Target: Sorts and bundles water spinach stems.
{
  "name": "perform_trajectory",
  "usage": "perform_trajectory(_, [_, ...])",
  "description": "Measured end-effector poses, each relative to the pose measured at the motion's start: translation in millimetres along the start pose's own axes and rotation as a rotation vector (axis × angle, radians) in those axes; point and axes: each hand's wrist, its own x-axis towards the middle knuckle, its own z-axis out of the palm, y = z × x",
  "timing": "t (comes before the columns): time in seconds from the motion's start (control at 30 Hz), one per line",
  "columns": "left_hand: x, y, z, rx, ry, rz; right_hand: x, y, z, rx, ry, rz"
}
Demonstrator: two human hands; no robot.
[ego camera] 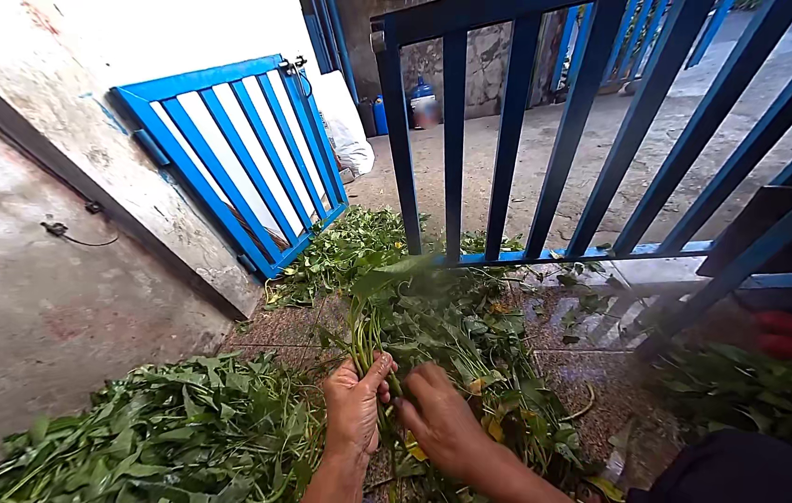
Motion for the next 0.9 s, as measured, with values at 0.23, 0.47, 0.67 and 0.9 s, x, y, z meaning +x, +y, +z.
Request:
perform_trajectory(0.23, [28, 36, -44, -0.048, 0.425, 0.147, -100, 59, 42, -0.351, -0.058, -0.073])
perform_trajectory(0.47, [18, 34, -39, -0.085, 0.304, 0.014, -61, 100, 2, -0.393, -0.449, 0.215])
perform_trajectory(0.67, [11, 16, -14, -0.119, 0.120, -0.114, -13, 32, -4, 0.545, -0.048, 0.107])
perform_trajectory(0.9, [11, 17, -14, -0.144, 0.169, -0.135, -15, 6, 10, 1.058, 0.069, 0.203])
